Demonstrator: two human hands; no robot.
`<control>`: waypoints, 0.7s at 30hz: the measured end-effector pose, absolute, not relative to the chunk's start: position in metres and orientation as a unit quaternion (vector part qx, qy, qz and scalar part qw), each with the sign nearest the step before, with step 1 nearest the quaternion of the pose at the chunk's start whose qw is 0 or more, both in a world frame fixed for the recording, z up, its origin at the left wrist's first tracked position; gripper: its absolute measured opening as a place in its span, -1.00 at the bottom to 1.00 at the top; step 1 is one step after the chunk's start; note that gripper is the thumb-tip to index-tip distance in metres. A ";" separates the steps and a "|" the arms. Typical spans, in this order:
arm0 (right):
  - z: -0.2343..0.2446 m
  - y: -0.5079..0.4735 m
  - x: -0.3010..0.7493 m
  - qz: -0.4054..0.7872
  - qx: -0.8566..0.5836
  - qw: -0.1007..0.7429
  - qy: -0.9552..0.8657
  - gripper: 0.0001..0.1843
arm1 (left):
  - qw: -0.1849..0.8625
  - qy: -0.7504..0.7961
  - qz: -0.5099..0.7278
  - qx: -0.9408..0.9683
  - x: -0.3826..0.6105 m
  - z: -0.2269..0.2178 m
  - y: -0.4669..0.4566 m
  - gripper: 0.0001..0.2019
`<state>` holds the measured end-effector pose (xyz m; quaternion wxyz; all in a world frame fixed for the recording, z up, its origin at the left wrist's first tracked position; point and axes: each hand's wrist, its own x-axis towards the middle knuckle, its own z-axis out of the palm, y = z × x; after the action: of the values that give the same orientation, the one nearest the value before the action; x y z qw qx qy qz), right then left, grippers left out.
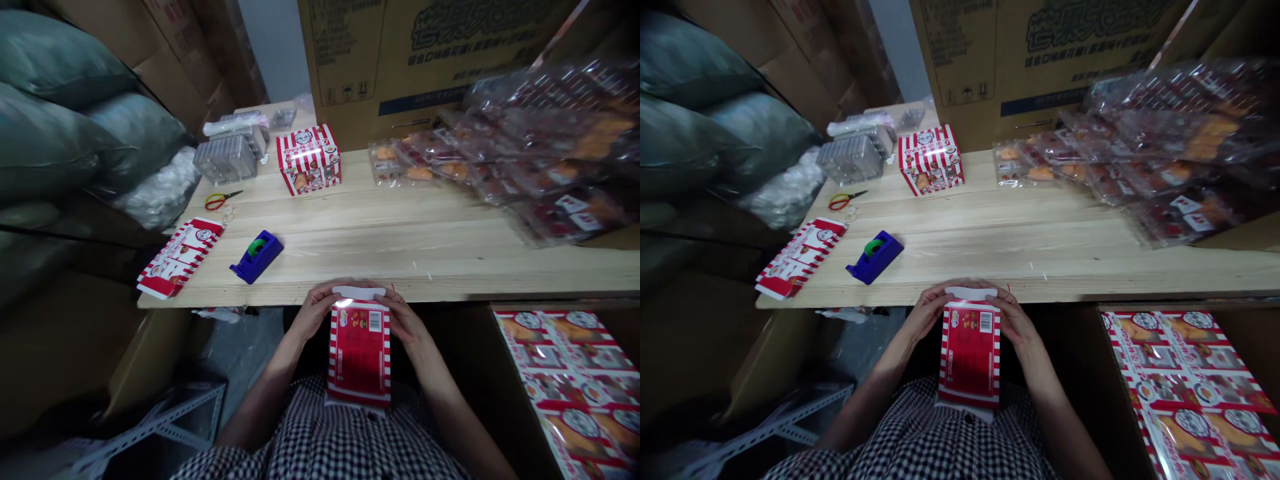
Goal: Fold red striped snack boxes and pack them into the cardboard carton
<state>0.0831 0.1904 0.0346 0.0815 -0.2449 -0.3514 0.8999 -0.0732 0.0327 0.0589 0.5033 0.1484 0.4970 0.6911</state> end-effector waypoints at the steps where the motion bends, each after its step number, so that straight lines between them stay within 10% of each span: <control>1: 0.035 0.190 0.082 0.901 -0.243 0.081 -0.351 -0.64 | 0.502 0.495 0.692 0.154 -0.073 0.058 0.033 -0.64; 21: 0.040 0.185 0.082 0.885 -0.268 0.100 -0.368 -0.71 | 0.448 0.543 0.684 0.193 -0.065 0.056 0.030 -0.70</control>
<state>0.0821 0.1851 0.0405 0.0999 -0.2676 -0.3684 0.8847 -0.0651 0.0297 0.0562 0.4484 0.1928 0.5426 0.6836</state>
